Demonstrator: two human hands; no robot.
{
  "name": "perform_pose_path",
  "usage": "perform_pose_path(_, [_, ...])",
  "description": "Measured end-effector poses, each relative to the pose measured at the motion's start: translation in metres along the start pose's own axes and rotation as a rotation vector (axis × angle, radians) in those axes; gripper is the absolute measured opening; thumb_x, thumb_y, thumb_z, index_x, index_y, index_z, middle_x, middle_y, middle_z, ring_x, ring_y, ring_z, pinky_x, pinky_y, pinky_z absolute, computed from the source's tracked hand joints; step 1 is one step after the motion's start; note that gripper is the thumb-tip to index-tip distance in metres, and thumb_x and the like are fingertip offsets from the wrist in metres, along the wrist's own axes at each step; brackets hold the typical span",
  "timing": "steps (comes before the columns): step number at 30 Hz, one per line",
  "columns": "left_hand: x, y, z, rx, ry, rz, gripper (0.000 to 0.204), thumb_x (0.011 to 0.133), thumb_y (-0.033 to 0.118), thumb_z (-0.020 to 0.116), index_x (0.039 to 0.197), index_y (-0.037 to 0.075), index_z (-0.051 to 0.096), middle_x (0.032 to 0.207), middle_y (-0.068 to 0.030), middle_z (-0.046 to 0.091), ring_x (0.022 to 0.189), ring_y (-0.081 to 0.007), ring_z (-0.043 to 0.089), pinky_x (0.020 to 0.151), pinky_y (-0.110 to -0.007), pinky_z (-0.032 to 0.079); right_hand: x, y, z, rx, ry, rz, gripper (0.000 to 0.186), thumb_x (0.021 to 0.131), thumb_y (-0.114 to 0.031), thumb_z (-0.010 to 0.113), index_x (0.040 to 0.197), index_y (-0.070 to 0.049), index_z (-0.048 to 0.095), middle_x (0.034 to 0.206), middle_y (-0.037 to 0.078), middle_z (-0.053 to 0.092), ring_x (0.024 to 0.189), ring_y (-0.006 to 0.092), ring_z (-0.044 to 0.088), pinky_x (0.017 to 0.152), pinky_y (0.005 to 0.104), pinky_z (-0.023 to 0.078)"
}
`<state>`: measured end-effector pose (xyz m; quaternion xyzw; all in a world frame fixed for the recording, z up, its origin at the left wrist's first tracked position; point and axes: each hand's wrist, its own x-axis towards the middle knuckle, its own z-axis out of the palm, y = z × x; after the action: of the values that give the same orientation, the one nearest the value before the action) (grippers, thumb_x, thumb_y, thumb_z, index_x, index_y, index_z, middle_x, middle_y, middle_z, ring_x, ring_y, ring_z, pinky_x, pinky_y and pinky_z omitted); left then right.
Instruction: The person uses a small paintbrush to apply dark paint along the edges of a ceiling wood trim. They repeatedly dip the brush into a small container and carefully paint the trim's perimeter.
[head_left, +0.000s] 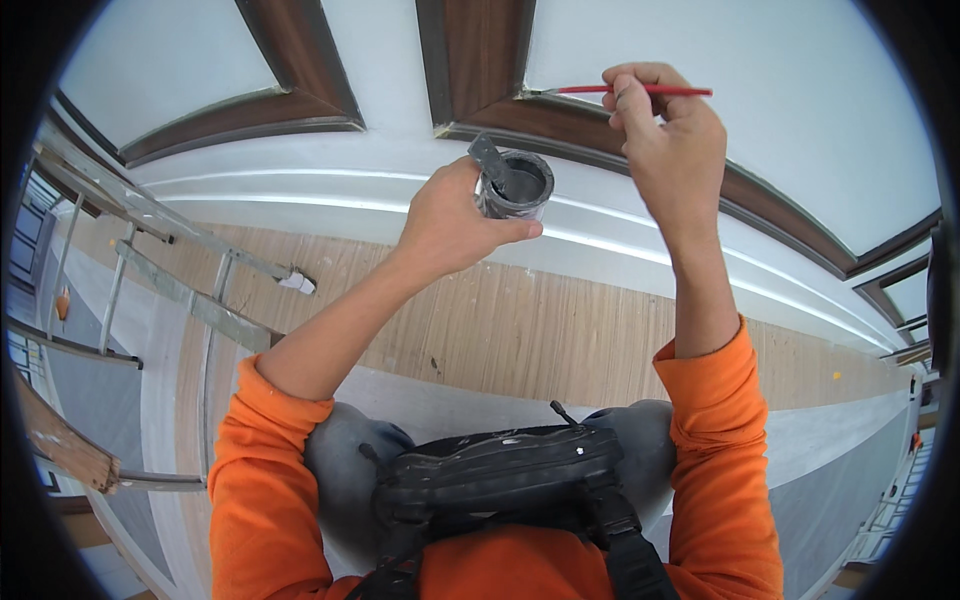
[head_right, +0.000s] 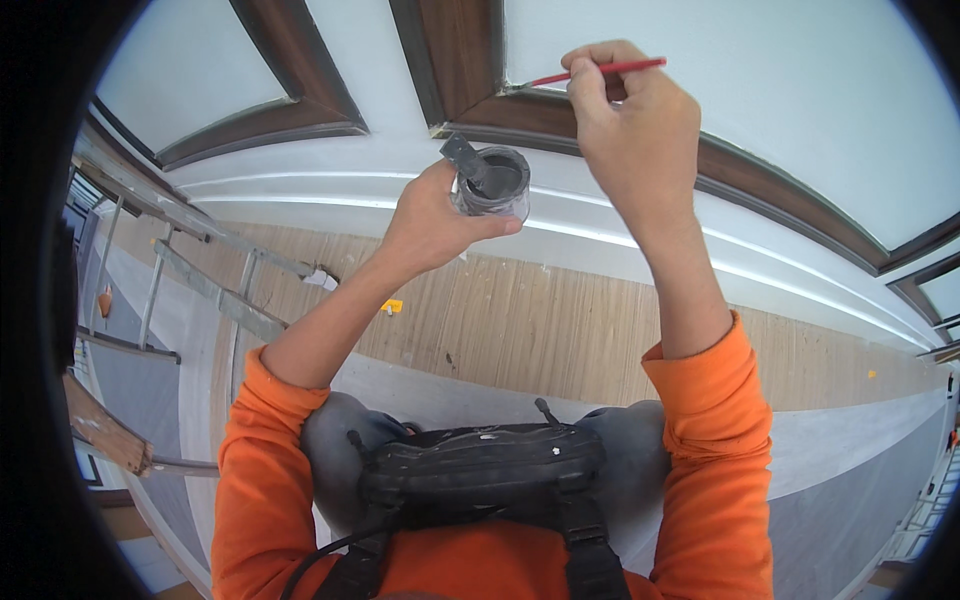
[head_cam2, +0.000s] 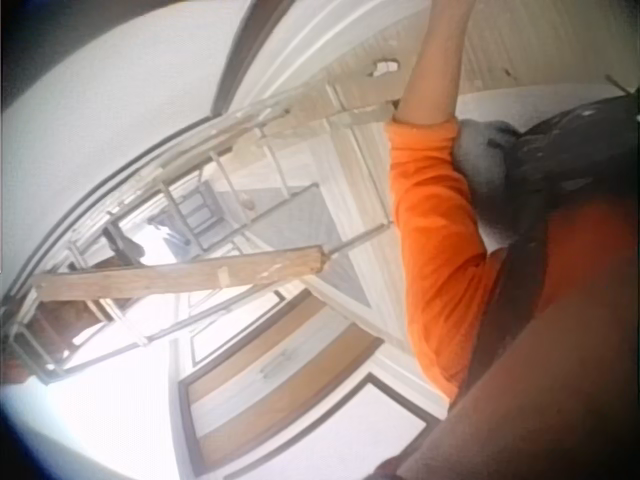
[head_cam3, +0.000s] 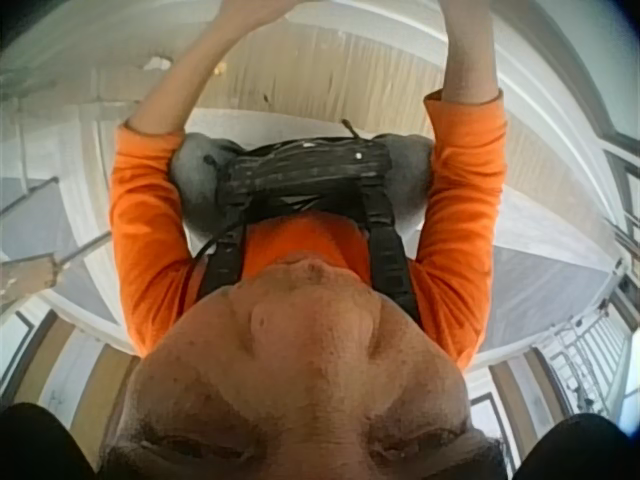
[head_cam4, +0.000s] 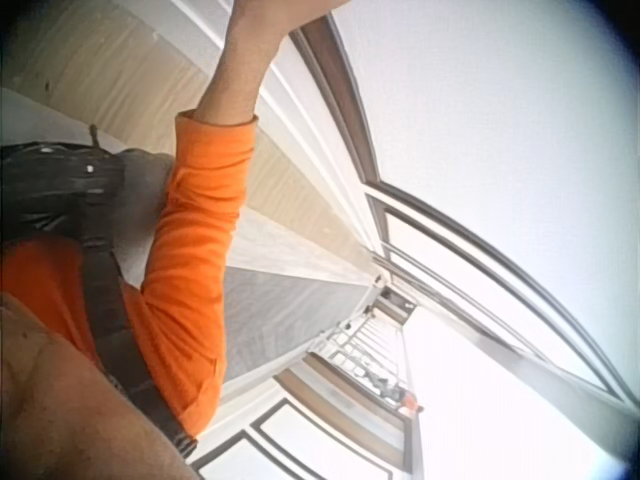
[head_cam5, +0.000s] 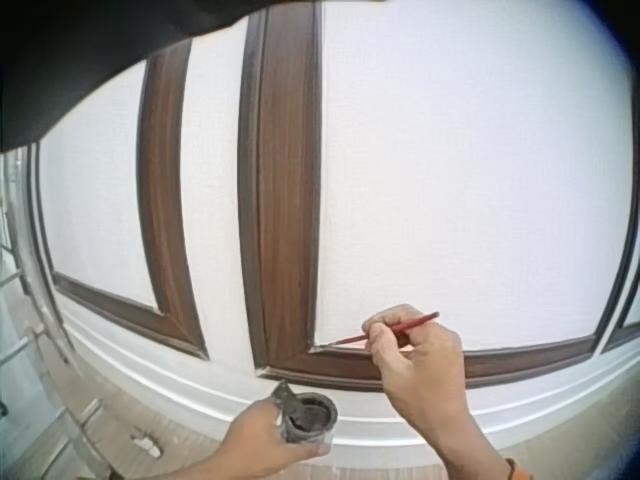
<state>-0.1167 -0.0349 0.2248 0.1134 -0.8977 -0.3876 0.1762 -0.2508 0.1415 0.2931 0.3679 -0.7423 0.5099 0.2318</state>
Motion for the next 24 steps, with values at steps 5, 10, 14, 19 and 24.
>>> perform_pose_path(5, [-0.002, 0.003, 0.000, 0.011, -0.007, -0.007, 0.058, 0.070, 0.037, 0.096, 0.108, 0.000, 0.073, 0.108, -0.0178, 0.078, 0.104, -0.0325, 0.074, 0.093, -0.041, 0.056, 0.020, -0.001, 0.005, -0.028, -0.049, -0.020, 0.026, 0.101, -0.024, 0.063, 0.107, -0.005, 0.080, 0.087, 0.011, 0.079, 0.079, 0.0193, 0.075, 0.075, 0.0322, 0.058])
perform_pose_path(10, [-0.004, 0.007, -0.001, 0.015, 0.001, -0.003, 0.058, 0.070, 0.038, 0.097, 0.107, 0.000, 0.074, 0.106, -0.0178, 0.078, 0.102, -0.0330, 0.074, 0.092, -0.041, 0.056, 0.023, -0.001, 0.010, -0.038, -0.050, -0.041, 0.028, 0.104, -0.025, 0.062, 0.111, -0.004, 0.080, 0.088, 0.007, 0.078, 0.077, 0.0123, 0.070, 0.074, 0.0283, 0.056])
perform_pose_path(14, [-0.005, 0.005, -0.002, 0.041, -0.001, -0.010, 0.058, 0.070, 0.039, 0.097, 0.108, 0.001, 0.074, 0.106, -0.0179, 0.078, 0.103, -0.0329, 0.074, 0.092, -0.041, 0.057, 0.022, -0.001, 0.010, -0.060, -0.033, 0.014, 0.028, 0.100, -0.024, 0.062, 0.107, -0.005, 0.081, 0.091, 0.015, 0.081, 0.085, 0.0253, 0.078, 0.080, 0.0358, 0.060])
perform_pose_path(19, [-0.006, 0.005, -0.001, 0.031, 0.001, 0.013, 0.058, 0.069, 0.039, 0.097, 0.107, 0.001, 0.074, 0.106, -0.0179, 0.078, 0.103, -0.0329, 0.074, 0.093, -0.042, 0.057, 0.018, -0.003, 0.008, -0.079, -0.068, 0.015, 0.026, 0.100, -0.023, 0.063, 0.105, -0.005, 0.081, 0.088, 0.014, 0.081, 0.082, 0.0244, 0.078, 0.079, 0.0350, 0.060])
perform_pose_path(24, [-0.005, 0.006, 0.001, 0.030, -0.004, 0.008, 0.059, 0.070, 0.039, 0.097, 0.107, 0.001, 0.074, 0.106, -0.0181, 0.078, 0.104, -0.0335, 0.074, 0.093, -0.042, 0.056, 0.016, -0.005, 0.009, -0.038, -0.040, -0.023, 0.025, 0.100, -0.023, 0.064, 0.103, -0.005, 0.081, 0.087, 0.013, 0.080, 0.078, 0.0237, 0.078, 0.076, 0.0341, 0.060])
